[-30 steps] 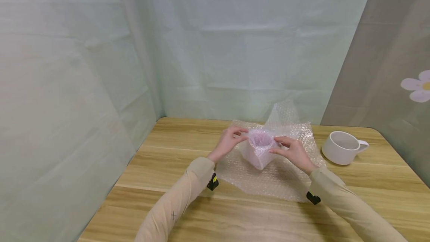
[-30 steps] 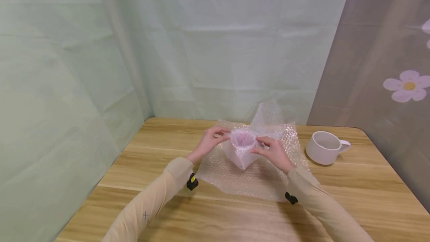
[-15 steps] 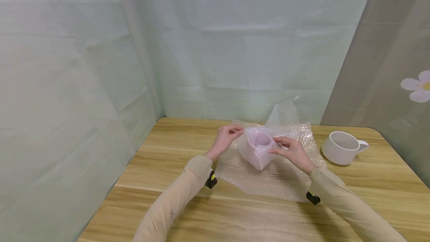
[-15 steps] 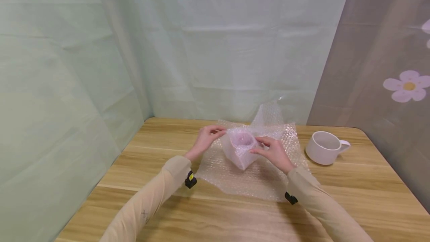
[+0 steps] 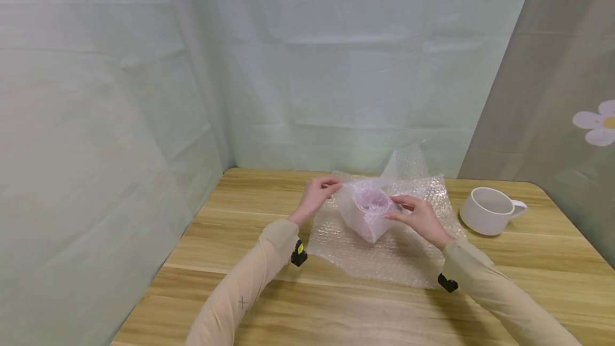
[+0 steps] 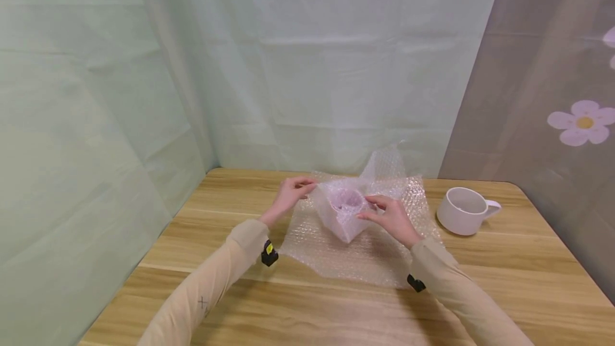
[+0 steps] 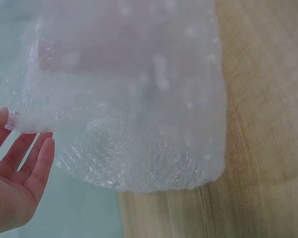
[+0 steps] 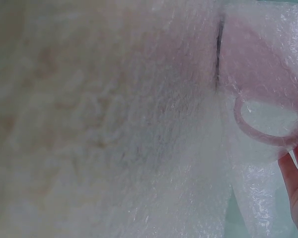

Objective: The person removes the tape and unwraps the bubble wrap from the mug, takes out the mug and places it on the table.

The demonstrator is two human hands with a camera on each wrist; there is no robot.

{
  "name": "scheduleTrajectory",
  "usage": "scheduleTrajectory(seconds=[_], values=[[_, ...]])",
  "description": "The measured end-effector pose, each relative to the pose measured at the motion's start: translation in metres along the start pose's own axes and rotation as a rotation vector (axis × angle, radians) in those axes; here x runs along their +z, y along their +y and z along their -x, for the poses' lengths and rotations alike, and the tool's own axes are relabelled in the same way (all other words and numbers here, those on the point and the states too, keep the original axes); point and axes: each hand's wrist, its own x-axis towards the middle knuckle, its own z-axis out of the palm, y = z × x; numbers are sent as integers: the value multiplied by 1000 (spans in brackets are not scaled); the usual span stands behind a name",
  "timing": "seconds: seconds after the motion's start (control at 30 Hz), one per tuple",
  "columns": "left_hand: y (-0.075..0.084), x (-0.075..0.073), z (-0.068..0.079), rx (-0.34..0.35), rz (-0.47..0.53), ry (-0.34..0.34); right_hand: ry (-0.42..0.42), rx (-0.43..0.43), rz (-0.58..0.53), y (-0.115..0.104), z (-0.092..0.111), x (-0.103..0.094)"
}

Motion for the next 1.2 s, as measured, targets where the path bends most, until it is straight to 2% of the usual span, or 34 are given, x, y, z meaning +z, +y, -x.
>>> scheduleTrajectory(seconds=[0.13,0.17,0.23,0.43,0.53,0.8,0.93,1.03,1.13,1.2], values=[[-8,-2,-2,-40,59,17,5,-5,0,0,1,1],[-15,-2,-5,-47,56,26,5,-7,0,0,1,1],[-16,-2,-6,-48,31,42,4,-4,0,0,1,0],[-12,-5,-8,33,-76,65,6,-3,2,-1,1,-1],[-11,-6,-9,47,-91,94,4,1,-2,-1,0,-1],[-20,-11,-11,-60,21,241,7,10,-10,-1,-1,2],[-25,-14,-9,-82,-24,297,1,12,-16,0,-1,3],[-26,-16,-6,-42,-101,255,-2,11,-10,0,-1,2],[-24,-15,-6,26,-168,152,1,15,-7,-1,-1,1],[-23,-14,-6,71,-172,84,2,11,-9,-2,-1,1]])
